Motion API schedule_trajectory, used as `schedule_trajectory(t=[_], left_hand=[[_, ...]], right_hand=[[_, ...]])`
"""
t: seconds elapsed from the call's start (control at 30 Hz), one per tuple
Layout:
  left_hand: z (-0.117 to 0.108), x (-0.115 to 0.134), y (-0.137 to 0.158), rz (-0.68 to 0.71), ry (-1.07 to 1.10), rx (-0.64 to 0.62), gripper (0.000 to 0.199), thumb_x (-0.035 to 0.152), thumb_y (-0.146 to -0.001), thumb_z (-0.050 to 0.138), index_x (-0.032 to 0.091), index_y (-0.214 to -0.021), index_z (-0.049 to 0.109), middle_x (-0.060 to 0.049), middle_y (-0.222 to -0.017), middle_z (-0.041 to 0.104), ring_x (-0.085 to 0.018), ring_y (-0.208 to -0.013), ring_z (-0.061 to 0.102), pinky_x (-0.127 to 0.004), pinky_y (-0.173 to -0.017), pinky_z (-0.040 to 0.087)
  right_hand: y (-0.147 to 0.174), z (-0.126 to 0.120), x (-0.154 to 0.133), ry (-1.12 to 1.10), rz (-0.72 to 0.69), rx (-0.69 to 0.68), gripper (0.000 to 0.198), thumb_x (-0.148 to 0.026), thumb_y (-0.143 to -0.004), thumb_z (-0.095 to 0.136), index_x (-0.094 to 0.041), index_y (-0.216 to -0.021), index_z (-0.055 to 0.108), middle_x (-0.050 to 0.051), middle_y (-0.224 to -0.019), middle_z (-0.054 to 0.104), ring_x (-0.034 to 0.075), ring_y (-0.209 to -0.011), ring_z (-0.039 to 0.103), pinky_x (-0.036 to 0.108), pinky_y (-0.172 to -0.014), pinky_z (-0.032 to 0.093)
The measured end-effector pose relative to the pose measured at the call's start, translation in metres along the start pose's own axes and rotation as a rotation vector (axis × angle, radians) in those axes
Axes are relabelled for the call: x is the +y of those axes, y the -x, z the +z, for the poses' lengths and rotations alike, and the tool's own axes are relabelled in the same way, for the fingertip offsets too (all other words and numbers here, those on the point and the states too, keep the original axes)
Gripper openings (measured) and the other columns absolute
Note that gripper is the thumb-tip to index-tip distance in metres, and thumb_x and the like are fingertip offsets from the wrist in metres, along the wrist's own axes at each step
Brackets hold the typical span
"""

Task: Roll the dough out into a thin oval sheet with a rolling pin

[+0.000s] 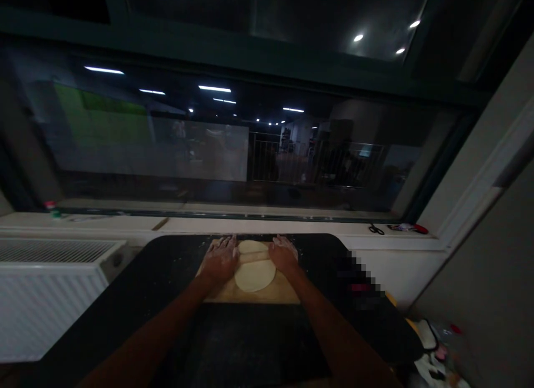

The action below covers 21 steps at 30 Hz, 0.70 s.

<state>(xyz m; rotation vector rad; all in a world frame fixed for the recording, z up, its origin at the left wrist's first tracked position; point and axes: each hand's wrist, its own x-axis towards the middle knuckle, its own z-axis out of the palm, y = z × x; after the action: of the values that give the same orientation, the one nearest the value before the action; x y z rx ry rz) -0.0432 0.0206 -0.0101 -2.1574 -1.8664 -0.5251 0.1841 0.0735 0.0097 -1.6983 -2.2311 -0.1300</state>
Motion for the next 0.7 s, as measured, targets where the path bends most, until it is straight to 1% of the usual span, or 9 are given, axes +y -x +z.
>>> schedule_trajectory(t=[0.07, 0.17, 0.23, 0.3, 0.37, 0.43, 0.5, 0.57, 0.7], left_hand=[[-0.002, 0.007, 0.012, 0.045, 0.023, 0.032, 0.05, 0.023, -0.106, 0.035, 0.009, -0.147, 0.06, -0.024, -0.153, 0.06, -0.035, -0.146, 0.054, -0.055, -0.121, 0.044], [-0.002, 0.015, 0.035, 0.076, 0.055, 0.072, 0.048, 0.021, -0.106, 0.036, 0.013, -0.145, 0.063, -0.02, -0.151, 0.064, -0.032, -0.146, 0.055, -0.054, -0.123, 0.043], [-0.002, 0.019, 0.056, 0.068, 0.074, 0.101, 0.049, 0.024, -0.108, 0.036, 0.015, -0.15, 0.059, -0.017, -0.153, 0.062, -0.031, -0.148, 0.053, -0.052, -0.124, 0.042], [-0.004, 0.02, 0.08, 0.078, 0.095, 0.126, 0.051, 0.031, -0.11, 0.037, 0.017, -0.157, 0.051, -0.013, -0.16, 0.057, -0.03, -0.152, 0.047, -0.051, -0.126, 0.041], [-0.008, 0.019, 0.103, 0.106, 0.108, 0.128, 0.053, 0.036, -0.111, 0.039, 0.021, -0.161, 0.044, -0.009, -0.165, 0.052, -0.028, -0.157, 0.041, -0.05, -0.127, 0.04], [-0.014, 0.018, 0.12, 0.129, 0.117, 0.115, 0.054, 0.037, -0.111, 0.039, 0.023, -0.164, 0.041, -0.007, -0.167, 0.049, -0.027, -0.158, 0.039, -0.05, -0.128, 0.038], [-0.02, 0.018, 0.127, 0.141, 0.124, 0.095, 0.055, 0.037, -0.111, 0.039, 0.024, -0.164, 0.04, -0.007, -0.167, 0.048, -0.027, -0.157, 0.039, -0.052, -0.128, 0.036], [-0.023, 0.018, 0.124, 0.135, 0.13, 0.078, 0.055, 0.039, -0.111, 0.039, 0.023, -0.164, 0.042, -0.008, -0.167, 0.048, -0.028, -0.157, 0.039, -0.053, -0.129, 0.035], [-0.021, 0.02, 0.096, 0.09, 0.136, 0.081, 0.054, 0.041, -0.11, 0.041, 0.021, -0.16, 0.047, -0.01, -0.163, 0.054, -0.029, -0.153, 0.046, -0.055, -0.128, 0.034]], right_hand=[[0.02, -0.006, 0.0, -0.023, 0.03, -0.003, 0.05, -0.026, -0.107, 0.033, -0.009, -0.135, 0.07, 0.017, -0.156, 0.059, 0.022, -0.142, 0.058, 0.035, -0.121, 0.041], [0.056, -0.016, 0.001, -0.041, 0.025, -0.014, 0.054, -0.028, -0.108, 0.028, -0.015, -0.142, 0.067, 0.012, -0.159, 0.058, 0.02, -0.148, 0.054, 0.034, -0.125, 0.04], [0.083, -0.019, 0.004, -0.053, 0.014, -0.001, 0.056, -0.032, -0.108, 0.027, -0.018, -0.149, 0.063, 0.008, -0.16, 0.057, 0.02, -0.152, 0.05, 0.035, -0.128, 0.038], [0.111, -0.017, 0.009, -0.086, -0.027, 0.049, 0.058, -0.036, -0.107, 0.027, -0.023, -0.153, 0.059, 0.003, -0.162, 0.055, 0.02, -0.155, 0.045, 0.037, -0.131, 0.036], [0.137, -0.013, 0.013, -0.11, -0.064, 0.094, 0.057, -0.039, -0.106, 0.028, -0.034, -0.156, 0.054, -0.005, -0.162, 0.053, 0.02, -0.156, 0.042, 0.043, -0.133, 0.036], [0.154, -0.008, 0.017, -0.109, -0.098, 0.113, 0.057, -0.041, -0.105, 0.029, -0.043, -0.158, 0.049, -0.01, -0.162, 0.05, 0.019, -0.157, 0.038, 0.046, -0.134, 0.034], [0.16, -0.006, 0.019, -0.09, -0.136, 0.099, 0.057, -0.041, -0.104, 0.03, -0.046, -0.159, 0.045, -0.013, -0.163, 0.047, 0.018, -0.158, 0.035, 0.045, -0.136, 0.032], [0.153, -0.006, 0.019, -0.065, -0.171, 0.065, 0.058, -0.041, -0.104, 0.03, -0.044, -0.16, 0.044, -0.012, -0.165, 0.045, 0.018, -0.158, 0.033, 0.043, -0.136, 0.03], [0.108, -0.007, 0.02, -0.016, -0.183, 0.008, 0.058, -0.043, -0.103, 0.033, -0.038, -0.159, 0.048, -0.006, -0.165, 0.047, 0.019, -0.157, 0.037, 0.041, -0.134, 0.032]])
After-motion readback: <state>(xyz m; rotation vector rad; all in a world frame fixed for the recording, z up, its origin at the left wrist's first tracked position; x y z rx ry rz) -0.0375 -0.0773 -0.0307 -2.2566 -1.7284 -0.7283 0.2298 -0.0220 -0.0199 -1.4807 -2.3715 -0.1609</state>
